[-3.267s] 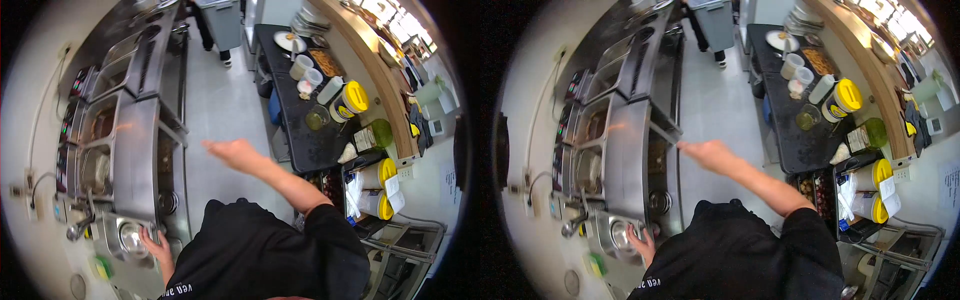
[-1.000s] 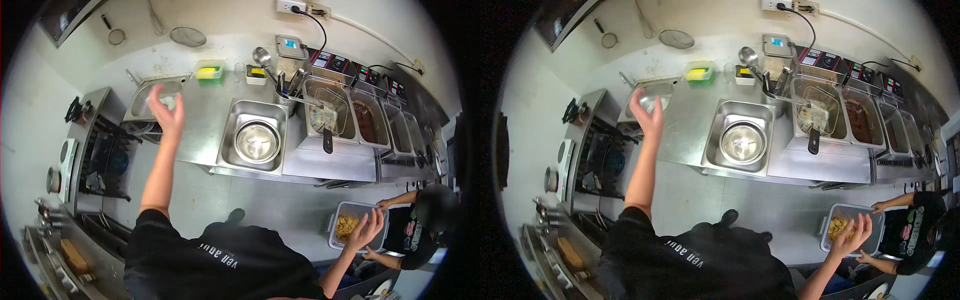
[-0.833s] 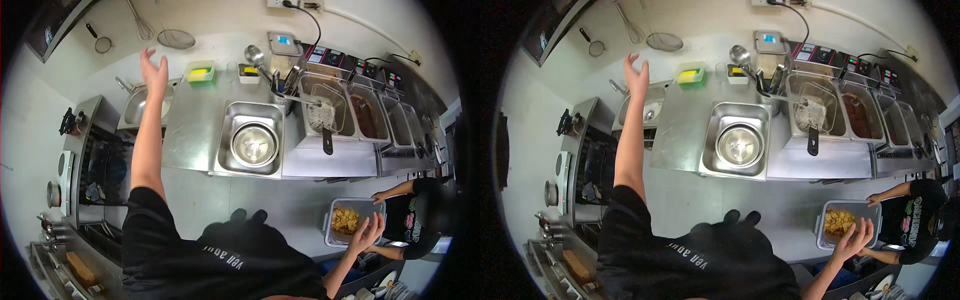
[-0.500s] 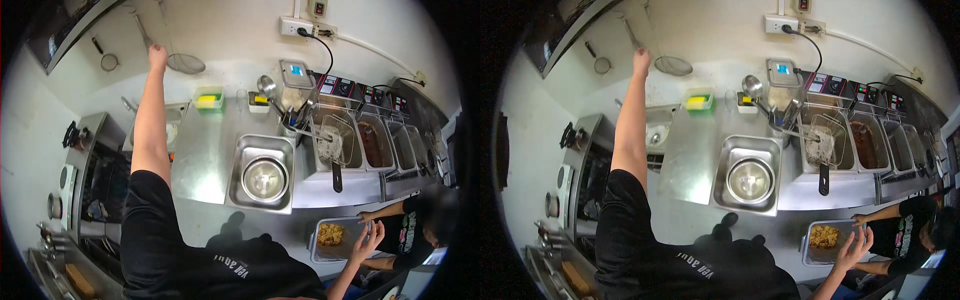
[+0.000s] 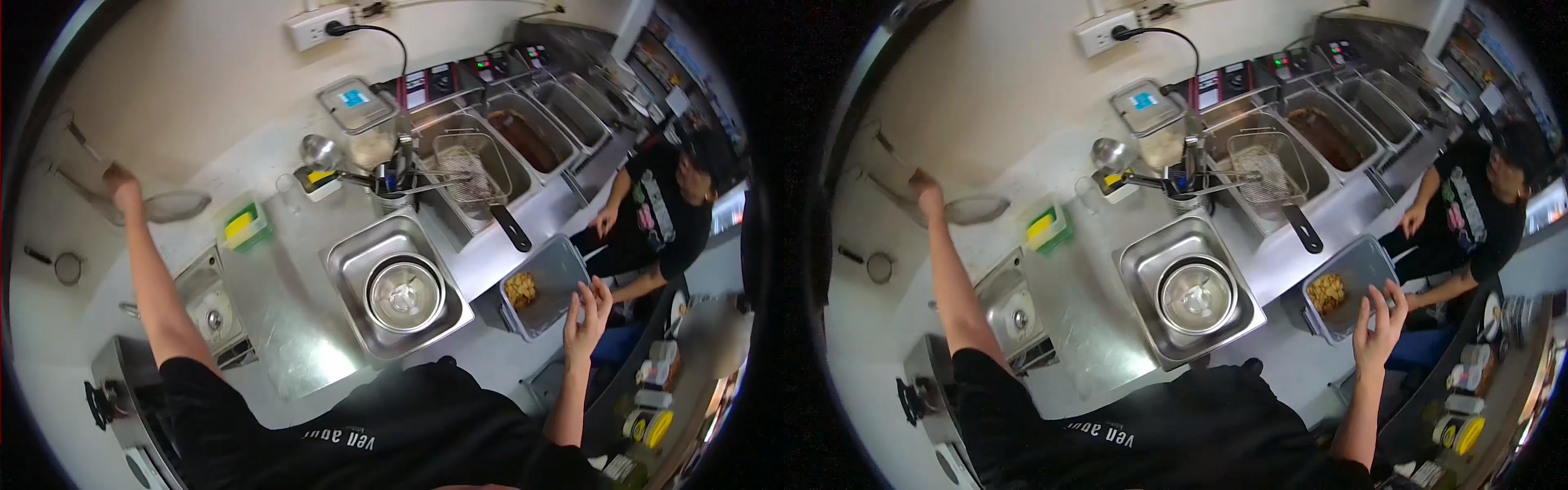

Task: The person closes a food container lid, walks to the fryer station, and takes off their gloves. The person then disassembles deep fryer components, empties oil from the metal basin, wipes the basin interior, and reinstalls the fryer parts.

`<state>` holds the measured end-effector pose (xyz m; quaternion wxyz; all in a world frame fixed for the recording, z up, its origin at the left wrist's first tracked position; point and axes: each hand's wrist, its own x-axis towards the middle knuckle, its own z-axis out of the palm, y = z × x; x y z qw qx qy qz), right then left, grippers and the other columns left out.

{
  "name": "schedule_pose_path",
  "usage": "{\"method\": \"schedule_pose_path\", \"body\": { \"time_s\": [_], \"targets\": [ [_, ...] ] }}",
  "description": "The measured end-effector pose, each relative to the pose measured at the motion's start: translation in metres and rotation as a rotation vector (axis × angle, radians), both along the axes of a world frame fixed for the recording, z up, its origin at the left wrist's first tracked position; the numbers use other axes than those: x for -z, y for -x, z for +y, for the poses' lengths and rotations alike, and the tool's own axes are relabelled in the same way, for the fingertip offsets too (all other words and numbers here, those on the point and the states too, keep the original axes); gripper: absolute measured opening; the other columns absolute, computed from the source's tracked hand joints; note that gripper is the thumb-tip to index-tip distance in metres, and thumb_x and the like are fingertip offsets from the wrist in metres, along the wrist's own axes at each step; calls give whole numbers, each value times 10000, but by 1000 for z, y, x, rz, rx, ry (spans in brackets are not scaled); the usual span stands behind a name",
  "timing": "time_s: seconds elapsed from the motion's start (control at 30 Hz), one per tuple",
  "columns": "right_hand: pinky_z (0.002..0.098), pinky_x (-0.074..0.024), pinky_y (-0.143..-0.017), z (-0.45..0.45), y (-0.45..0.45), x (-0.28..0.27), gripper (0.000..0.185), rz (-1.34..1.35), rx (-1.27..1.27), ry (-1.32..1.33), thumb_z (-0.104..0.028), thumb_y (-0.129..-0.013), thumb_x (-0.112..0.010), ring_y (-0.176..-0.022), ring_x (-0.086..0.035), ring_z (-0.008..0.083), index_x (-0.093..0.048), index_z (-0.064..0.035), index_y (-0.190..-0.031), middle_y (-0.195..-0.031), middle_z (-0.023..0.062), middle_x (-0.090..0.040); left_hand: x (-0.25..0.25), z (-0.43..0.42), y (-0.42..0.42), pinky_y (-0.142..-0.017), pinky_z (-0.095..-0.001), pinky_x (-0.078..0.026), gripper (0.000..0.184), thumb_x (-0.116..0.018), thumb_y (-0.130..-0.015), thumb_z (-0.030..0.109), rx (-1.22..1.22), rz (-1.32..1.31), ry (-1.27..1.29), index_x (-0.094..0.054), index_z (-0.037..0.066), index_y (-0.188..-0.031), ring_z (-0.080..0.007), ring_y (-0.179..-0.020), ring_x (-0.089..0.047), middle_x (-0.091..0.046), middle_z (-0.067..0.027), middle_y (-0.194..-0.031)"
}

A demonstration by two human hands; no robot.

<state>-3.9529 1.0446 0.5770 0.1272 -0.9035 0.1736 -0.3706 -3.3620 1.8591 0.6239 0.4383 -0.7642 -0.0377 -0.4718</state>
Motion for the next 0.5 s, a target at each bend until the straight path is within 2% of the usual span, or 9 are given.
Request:
{"method": "schedule_pose_path", "body": {
  "time_s": [0.03,0.13,0.17,0.23,0.27,0.3,0.33,0.37,0.5],
  "targets": [
    [372,-447,-926,3,0,-3,219,4,11,-22,-25,-844,-640,-1093,-553,326,-649,-21,-1063,-1216,181,-528,-3,10,0,-810,-417,-494,297,-430,-956,157,34,-10,35,-545,-57,-1127,-367,-1009,-596,-592,-265,-1132],
    [371,-449,-922,9,2,-9,213,22,47,-70,-28,-846,-641,-1082,-558,318,-649,-20,-1059,-1221,176,-528,-69,-97,93,-760,-425,-505,332,-426,-971,213,387,-75,1092,-550,-56,-1119,-376,-928,-623,-618,-273,-1057],
    [372,-455,-911,11,4,-12,215,20,48,-85,-27,-848,-639,-1072,-561,314,-650,-22,-1063,-1224,173,-528,-62,-53,74,-742,-450,-512,373,-409,-986,261,315,12,1062,-543,-45,-1152,-390,-885,-635,-644,-252,-1014],
    [355,-485,-873,17,4,-12,220,-2,30,-99,-25,-862,-627,-1069,-563,301,-653,-29,-1080,-1234,172,-524,-39,1,60,-826,-452,-495,410,-356,-1007,275,214,371,957,-526,-43,-1202,-407,-1000,-600,-615,-250,-1118],
    [333,-505,-859,11,7,-10,208,93,36,113,-28,-883,-608,-1106,-551,297,-650,-10,-1087,-1256,180,-507,-44,-14,80,-828,-463,-488,398,-359,-1005,276,204,346,939,-533,-36,-1180,-416,-1002,-592,-608,-260,-1114],
    [325,-510,-851,9,7,0,213,20,-12,-43,-31,-904,-587,-1145,-533,293,-635,14,-1106,-1291,186,-480,-55,-52,100,-831,-474,-481,387,-362,-1002,277,257,230,1004,-540,-29,-1158,-426,-1004,-583,-602,-271,-1110],
    [336,-510,-826,0,11,6,224,19,-49,35,-28,-925,-561,-1157,-525,289,-619,28,-1135,-1314,184,-462,-71,-86,121,-833,-486,-474,377,-366,-999,278,343,103,1084,-547,-22,-1137,-435,-1007,-575,-595,-281,-1107],
    [343,-502,-824,-10,12,16,222,-8,-83,-54,-30,-939,-542,-1156,-523,289,-609,24,-1145,-1310,185,-461,-87,-100,140,-836,-497,-467,367,-369,-996,279,396,22,1121,-554,-15,-1115,-445,-1009,-567,-589,-292,-1103],
    [338,-475,-867,-5,13,3,215,33,-101,-27,-35,-946,-533,-1160,-520,293,-601,20,-1142,-1311,182,-459,-120,-123,169,-806,-510,-474,322,-427,-969,263,397,-50,1271,-570,-5,-1078,-458,-959,-573,-598,-300,-1037]
  ]
}}
